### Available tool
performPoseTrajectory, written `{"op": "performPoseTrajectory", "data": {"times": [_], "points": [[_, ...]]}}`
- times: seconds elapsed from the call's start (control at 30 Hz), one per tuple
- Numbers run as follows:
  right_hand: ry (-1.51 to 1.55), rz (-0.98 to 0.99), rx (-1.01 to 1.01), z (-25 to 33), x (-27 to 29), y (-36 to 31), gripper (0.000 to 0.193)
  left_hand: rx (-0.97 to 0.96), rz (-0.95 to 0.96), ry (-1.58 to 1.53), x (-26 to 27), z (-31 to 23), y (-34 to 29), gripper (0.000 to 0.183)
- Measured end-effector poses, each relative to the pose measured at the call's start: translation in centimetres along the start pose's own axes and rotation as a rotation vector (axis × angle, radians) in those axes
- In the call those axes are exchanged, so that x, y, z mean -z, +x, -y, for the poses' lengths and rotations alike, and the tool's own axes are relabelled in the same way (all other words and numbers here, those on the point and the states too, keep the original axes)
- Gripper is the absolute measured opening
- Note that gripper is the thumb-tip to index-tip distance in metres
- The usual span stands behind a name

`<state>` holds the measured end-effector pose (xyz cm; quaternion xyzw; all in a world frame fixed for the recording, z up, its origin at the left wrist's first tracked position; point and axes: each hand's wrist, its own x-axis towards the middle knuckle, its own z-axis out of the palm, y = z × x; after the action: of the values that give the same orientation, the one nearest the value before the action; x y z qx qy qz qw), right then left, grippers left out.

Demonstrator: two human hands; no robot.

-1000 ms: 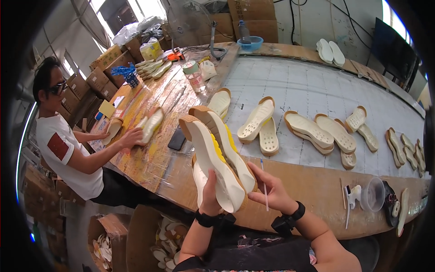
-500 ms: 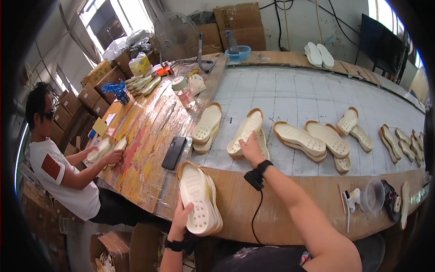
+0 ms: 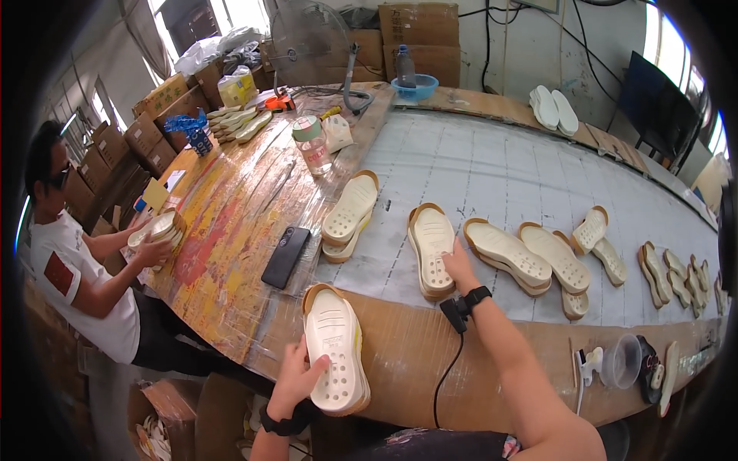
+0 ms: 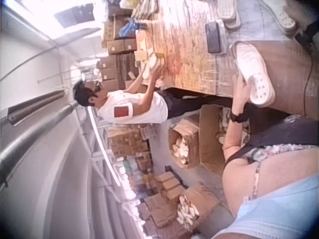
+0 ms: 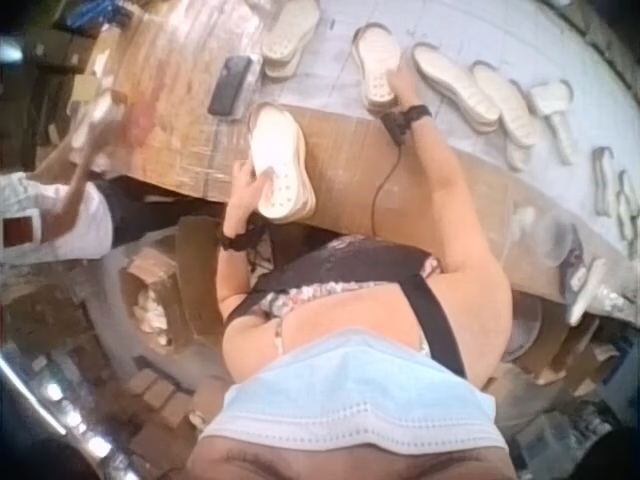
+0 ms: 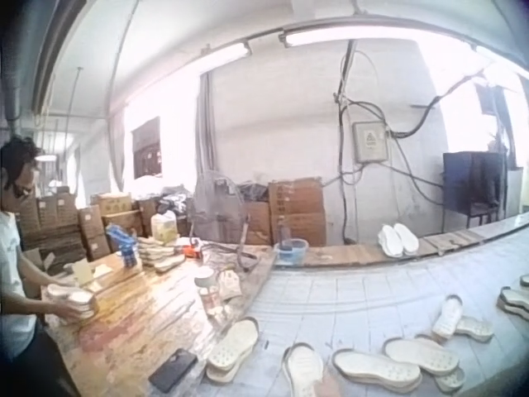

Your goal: Sorting and stacking shoe soles at a manufacturing workstation.

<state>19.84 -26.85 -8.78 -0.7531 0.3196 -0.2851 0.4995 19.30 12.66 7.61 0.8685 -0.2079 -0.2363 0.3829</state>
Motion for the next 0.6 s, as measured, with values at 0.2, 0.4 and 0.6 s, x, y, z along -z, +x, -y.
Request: {"op": "performPoseTrajectory", "data": {"times": [0.2, 0.4, 0.6], "points": [[0.286, -0.075, -0.114, -1.1, -4.4, 2.1, 0.047, -0.215, -0.303, 0.063, 0.8, 0.0, -1.2, 0.055], [0.47, 0.373, -0.033, 3.6, 0.4, -0.9, 0.029, -0.318, -0.431, -0.154, 0.6, -3.1, -6.1, 0.05], [1.114, 0.663, -0.305, 10.8, 6.4, -11.5, 0.035, -0.489, 0.027, -0.491, -4.6, -7.5, -7.8, 0.058]]}}
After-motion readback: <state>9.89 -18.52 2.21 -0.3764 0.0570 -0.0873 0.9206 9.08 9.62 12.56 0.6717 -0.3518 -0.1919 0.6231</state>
